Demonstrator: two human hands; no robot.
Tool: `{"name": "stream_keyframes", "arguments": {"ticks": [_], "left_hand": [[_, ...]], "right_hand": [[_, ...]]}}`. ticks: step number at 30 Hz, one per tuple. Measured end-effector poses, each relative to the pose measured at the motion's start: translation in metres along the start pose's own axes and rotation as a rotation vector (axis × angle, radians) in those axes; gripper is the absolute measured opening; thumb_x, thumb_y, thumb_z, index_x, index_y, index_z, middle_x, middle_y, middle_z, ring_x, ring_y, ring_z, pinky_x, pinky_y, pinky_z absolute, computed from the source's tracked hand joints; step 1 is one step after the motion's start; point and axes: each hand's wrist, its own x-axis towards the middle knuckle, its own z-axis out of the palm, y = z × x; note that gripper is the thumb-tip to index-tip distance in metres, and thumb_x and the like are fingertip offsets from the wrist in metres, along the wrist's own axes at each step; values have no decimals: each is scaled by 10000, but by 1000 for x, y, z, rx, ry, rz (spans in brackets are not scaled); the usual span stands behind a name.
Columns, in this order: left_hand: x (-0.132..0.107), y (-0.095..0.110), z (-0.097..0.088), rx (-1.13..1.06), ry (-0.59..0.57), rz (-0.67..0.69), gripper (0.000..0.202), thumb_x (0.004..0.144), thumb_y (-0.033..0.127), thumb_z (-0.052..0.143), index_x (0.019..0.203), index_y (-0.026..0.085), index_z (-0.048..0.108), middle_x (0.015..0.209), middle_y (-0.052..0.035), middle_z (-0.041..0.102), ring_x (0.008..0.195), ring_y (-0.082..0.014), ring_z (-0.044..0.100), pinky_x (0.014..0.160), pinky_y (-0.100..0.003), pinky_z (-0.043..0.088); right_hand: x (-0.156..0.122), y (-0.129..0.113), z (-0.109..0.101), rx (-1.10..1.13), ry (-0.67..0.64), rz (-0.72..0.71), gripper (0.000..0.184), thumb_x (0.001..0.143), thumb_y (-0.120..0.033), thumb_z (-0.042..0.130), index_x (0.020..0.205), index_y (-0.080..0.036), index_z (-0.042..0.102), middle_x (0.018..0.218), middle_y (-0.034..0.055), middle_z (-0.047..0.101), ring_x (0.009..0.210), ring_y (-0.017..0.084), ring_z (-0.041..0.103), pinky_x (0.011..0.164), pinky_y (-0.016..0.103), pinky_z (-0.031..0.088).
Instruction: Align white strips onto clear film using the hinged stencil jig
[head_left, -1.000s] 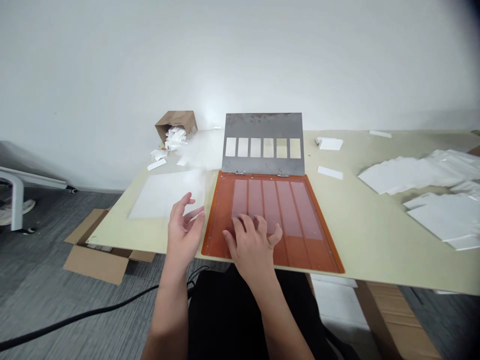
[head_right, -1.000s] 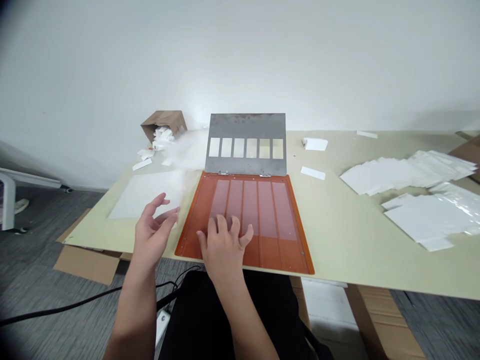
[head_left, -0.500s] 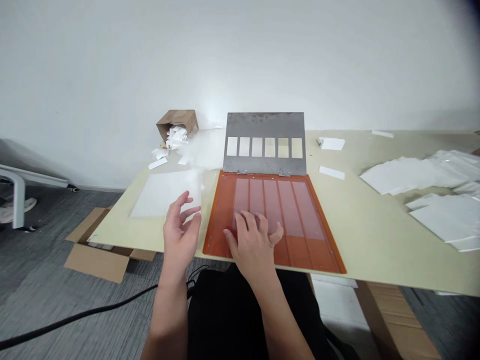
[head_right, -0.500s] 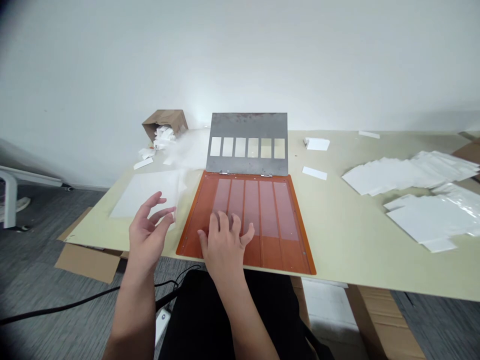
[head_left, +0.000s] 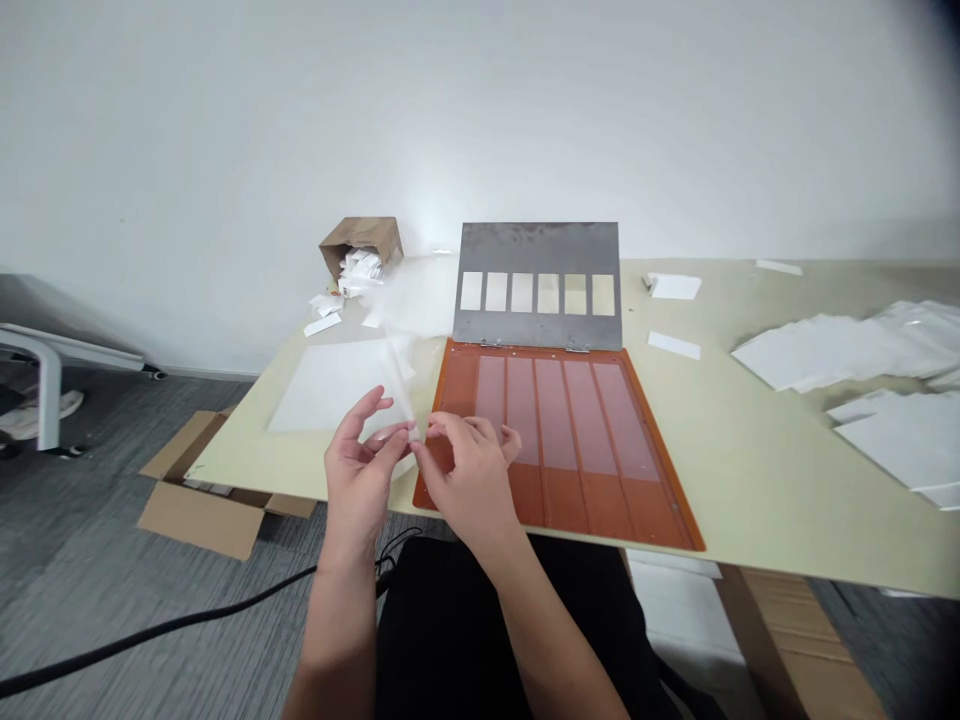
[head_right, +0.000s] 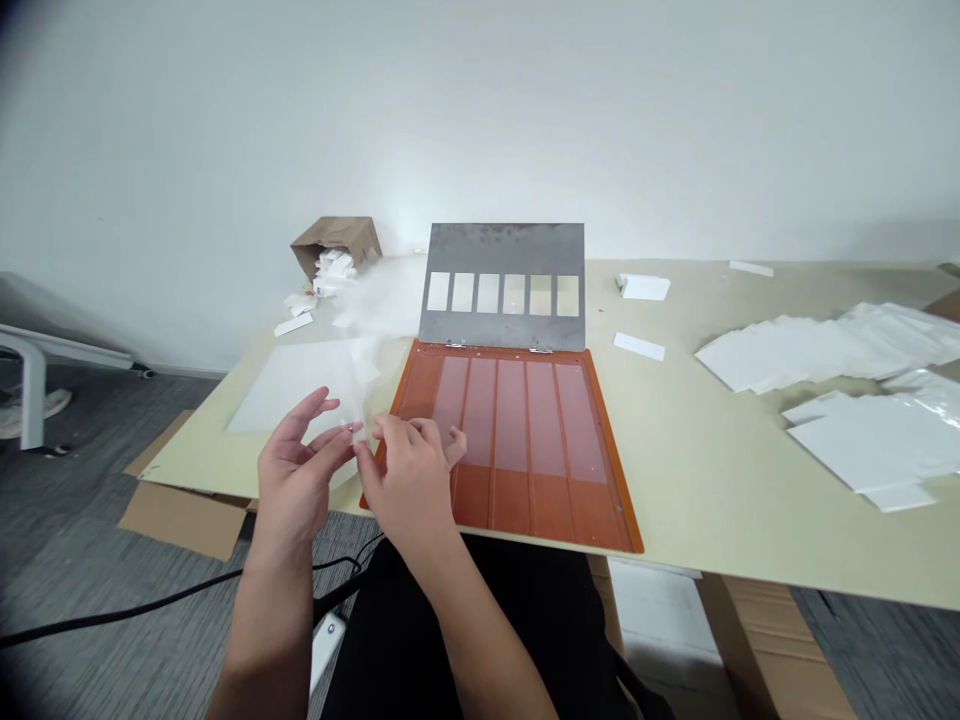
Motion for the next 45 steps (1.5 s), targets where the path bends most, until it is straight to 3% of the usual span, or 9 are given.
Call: {"name": "stream_keyframes", "arguments": {"ticks": [5, 11, 18, 22, 27, 34, 45], "left_hand": [[0, -2, -2, 10, -13, 8, 580, 670, 268, 809, 1219, 237, 626, 1219, -59, 606, 840, -148, 710, 768, -311, 621], [1, -6, -3, 16, -64, 39, 551, 684, 243, 809, 1209, 261, 643, 1179, -30, 613, 829, -123, 703, 759, -263, 615], [2, -10, -5, 202, -49, 162, 229, 852, 291, 639, 1059, 230, 716, 1262, -38, 496, 784, -79, 648, 816, -324, 629], [3, -9, -9, 329, -106, 207, 386, 820, 303, 660, 1204, 269, 636, 1299, -56, 437, 917, -139, 655, 776, -316, 629], [0, -9, -13, 542, -240, 241, 785, 671, 260, 788, 1375, 334, 448, 1397, -71, 313, 1097, -221, 621, 869, -391, 611], [0, -8, -12, 565, -224, 237, 678, 754, 236, 693, 1372, 312, 425, 1384, -86, 301, 1051, -207, 652, 851, -400, 620], [7, -20, -17, 513, -189, 235, 767, 716, 157, 673, 1407, 316, 379, 1389, -91, 271, 1072, -210, 651, 806, -366, 634]], "right_hand": [[2, 1, -2, -23, 12, -92, 171, 915, -205, 560, 1060, -255, 635, 960, -15, 749, 972, 186, 608, 1026, 440, 155], [1, 1, -3, -71, -10, -137, 246, 942, -173, 482, 1116, -260, 633, 914, -7, 738, 908, 179, 604, 1011, 433, 162], [1, 6, -3, -112, 15, -68, 180, 899, -157, 547, 835, -257, 683, 874, -34, 718, 892, 160, 579, 951, 395, 178], [1, 11, -3, -70, 26, -7, 170, 875, -144, 564, 855, -257, 690, 884, -36, 730, 906, 169, 580, 967, 414, 147], [2, 14, -3, -14, 25, 36, 187, 866, -137, 550, 853, -256, 694, 910, -30, 745, 922, 184, 590, 969, 428, 147], [3, 13, -4, -2, 33, 56, 179, 860, -148, 561, 836, -253, 704, 901, -19, 747, 921, 194, 587, 980, 443, 140], [2, 19, -3, -74, 61, 76, 182, 839, -124, 564, 830, -237, 706, 880, -8, 752, 907, 205, 574, 962, 443, 145]]}}
